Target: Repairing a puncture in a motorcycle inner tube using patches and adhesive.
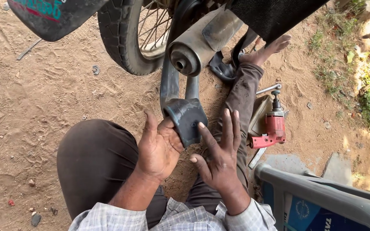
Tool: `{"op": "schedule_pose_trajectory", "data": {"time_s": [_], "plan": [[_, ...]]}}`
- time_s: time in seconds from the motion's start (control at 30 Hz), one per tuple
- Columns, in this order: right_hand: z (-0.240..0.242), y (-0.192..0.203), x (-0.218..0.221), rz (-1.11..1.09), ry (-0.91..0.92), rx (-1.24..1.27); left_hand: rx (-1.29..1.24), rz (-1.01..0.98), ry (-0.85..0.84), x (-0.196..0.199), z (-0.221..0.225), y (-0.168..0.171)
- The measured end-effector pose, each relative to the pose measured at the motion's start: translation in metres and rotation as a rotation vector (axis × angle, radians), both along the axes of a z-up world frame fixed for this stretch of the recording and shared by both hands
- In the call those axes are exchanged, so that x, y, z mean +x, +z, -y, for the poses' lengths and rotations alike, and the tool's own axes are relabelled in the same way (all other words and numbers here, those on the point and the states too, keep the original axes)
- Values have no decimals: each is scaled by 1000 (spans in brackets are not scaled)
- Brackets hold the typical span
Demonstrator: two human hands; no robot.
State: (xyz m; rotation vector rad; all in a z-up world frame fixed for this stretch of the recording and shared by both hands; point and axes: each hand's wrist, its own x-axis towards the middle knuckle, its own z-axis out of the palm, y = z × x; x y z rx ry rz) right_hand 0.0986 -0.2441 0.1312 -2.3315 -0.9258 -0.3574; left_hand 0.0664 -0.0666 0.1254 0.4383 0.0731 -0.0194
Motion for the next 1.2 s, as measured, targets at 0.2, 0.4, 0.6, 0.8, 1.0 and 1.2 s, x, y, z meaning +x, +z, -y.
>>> {"op": "schedule_pose_trajectory", "data": {"time_s": [0.2, 0.4, 0.6, 0.8, 1.0, 1.2], "plan": [[-9, -1, 4, -6, -11, -11, 14, 26, 4, -2, -1, -1], [-18, -1, 1, 15, 34, 2, -51, -18, -36, -6, -1, -17], [-15, -5, -4, 17, 54, -5, -40, -10, 1, -2, -3, 4], [-7, -12, -5, 28, 44, -9, -26, 33, 33, -1, -4, -1], [2, -5, 1, 9, 15, -14, -89, 29, 37, 0, -4, -2], [4, -3, 10, 25, -25, -22, -52, 33, 21, -1, -4, -6]]}}
